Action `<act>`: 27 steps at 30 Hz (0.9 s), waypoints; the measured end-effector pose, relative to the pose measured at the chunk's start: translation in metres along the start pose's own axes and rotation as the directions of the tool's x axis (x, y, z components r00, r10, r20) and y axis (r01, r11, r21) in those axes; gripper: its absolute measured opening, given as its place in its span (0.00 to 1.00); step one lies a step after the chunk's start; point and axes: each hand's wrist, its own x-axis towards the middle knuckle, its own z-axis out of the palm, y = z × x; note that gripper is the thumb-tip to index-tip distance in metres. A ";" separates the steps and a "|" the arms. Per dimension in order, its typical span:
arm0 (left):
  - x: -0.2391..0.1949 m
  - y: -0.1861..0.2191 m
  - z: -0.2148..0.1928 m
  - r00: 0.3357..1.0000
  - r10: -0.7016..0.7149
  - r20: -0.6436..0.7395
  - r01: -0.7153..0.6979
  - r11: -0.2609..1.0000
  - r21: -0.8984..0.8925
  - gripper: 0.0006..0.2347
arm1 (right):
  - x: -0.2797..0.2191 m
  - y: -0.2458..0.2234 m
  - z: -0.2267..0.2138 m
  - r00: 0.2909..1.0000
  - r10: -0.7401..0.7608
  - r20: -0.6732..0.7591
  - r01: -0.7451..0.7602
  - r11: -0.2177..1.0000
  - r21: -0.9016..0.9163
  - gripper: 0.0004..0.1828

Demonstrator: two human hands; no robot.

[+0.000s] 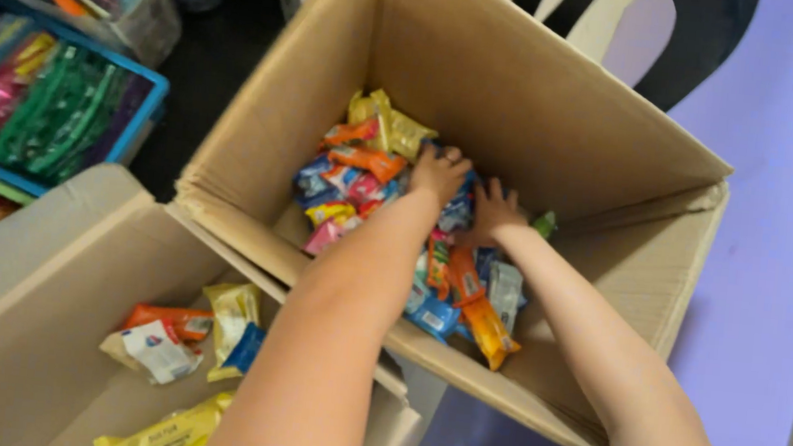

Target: Sort various hygiene sachets, soap bars, and snack packets from large cardboard boxes into smaller containers or onto retail shelves.

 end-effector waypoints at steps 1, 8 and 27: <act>0.000 -0.006 -0.007 0.999 0.040 -0.015 -0.039 0.997 0.064 0.21 | 0.007 0.000 -0.005 0.999 0.026 0.024 -0.024 0.998 -0.064 0.78; -0.041 -0.023 -0.059 0.983 0.012 0.183 0.040 0.961 -0.275 0.26 | 0.028 0.007 0.009 0.997 -0.026 -0.074 0.040 0.980 0.196 0.79; -0.043 -0.025 -0.043 0.951 -0.160 0.265 0.301 0.677 -0.671 0.48 | 0.021 -0.006 0.016 0.975 -0.019 -0.222 0.123 0.878 0.462 0.71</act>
